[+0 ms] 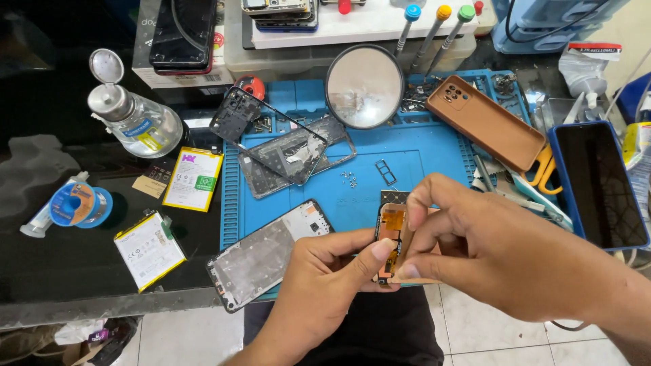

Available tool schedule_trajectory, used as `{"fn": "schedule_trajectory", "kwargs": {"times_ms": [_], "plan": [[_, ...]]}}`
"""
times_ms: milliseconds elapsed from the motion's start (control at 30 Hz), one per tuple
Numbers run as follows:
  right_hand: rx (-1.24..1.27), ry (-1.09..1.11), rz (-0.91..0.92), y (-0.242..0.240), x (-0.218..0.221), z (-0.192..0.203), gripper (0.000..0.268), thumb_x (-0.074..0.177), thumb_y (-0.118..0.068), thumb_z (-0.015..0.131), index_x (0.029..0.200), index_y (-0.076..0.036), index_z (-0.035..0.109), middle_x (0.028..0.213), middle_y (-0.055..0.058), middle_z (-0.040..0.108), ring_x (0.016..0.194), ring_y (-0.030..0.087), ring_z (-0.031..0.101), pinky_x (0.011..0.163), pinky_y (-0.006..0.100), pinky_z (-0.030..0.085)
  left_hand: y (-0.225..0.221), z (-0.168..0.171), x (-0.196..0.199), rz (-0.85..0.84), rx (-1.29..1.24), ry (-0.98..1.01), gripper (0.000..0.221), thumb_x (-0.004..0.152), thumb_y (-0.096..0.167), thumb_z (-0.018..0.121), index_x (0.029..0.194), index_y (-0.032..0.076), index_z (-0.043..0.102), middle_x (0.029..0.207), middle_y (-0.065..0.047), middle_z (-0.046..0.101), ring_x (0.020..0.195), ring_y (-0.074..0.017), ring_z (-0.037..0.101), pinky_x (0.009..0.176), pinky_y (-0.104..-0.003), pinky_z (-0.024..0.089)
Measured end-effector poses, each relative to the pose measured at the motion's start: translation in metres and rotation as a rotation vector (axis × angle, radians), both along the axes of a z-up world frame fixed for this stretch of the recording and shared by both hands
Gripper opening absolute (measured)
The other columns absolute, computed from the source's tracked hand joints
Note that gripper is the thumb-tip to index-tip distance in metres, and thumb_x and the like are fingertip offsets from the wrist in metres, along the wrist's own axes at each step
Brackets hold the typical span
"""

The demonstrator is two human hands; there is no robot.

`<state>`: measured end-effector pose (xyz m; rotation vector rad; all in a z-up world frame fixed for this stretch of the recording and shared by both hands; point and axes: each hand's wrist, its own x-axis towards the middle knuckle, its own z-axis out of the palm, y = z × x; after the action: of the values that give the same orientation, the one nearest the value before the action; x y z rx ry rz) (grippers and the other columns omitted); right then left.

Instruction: Disassembling a smartphone to test and install a new screen component, including handling the battery and motherboard.

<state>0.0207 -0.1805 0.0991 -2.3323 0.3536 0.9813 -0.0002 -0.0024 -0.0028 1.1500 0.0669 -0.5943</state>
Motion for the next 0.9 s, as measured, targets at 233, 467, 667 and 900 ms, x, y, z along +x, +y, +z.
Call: {"fn": "schedule_trajectory", "kwargs": {"times_ms": [233,467,667,900], "plan": [[-0.103,0.041,0.005,0.016,0.009,0.013,0.025,0.089,-0.026,0.084,0.101,-0.022,0.062,0.079,-0.009,0.102,0.061,0.019,0.053,0.068,0.028,0.044,0.000,0.003,-0.001,0.001,0.021,-0.030,0.036,0.089,0.019,0.072,0.121,0.003,0.080,0.091,-0.010,0.081,0.075,-0.0146,0.072,0.074,-0.034,0.072],[-0.202,-0.052,0.128,0.015,0.005,0.001,0.024,0.086,-0.032,0.072,0.103,-0.029,0.055,0.083,-0.016,0.097,0.069,0.014,0.074,0.070,0.028,0.052,-0.002,0.003,-0.005,0.033,0.084,-0.176,0.033,0.092,0.022,0.071,0.119,0.005,0.081,0.087,-0.001,0.078,0.071,-0.0098,0.066,0.071,-0.027,0.066],[-0.263,-0.153,0.246,0.006,0.003,-0.011,0.031,0.085,-0.042,0.074,0.106,-0.034,0.053,0.077,-0.020,0.092,0.073,0.010,0.081,0.073,0.029,0.055,-0.002,0.000,-0.007,0.081,0.065,-0.157,0.031,0.092,0.021,0.070,0.117,0.006,0.081,0.099,-0.003,0.082,0.087,-0.0084,0.069,0.074,-0.033,0.073],[-0.574,-0.611,0.306,-0.015,-0.014,-0.042,0.095,0.057,-0.092,0.079,0.121,-0.030,0.048,0.069,-0.008,0.070,0.066,0.028,0.073,0.058,0.047,0.054,0.004,0.000,-0.003,0.171,0.044,-0.055,0.039,0.088,0.023,0.069,0.117,-0.001,0.079,0.115,-0.014,0.083,0.096,-0.0202,0.077,0.071,-0.040,0.077]]}}
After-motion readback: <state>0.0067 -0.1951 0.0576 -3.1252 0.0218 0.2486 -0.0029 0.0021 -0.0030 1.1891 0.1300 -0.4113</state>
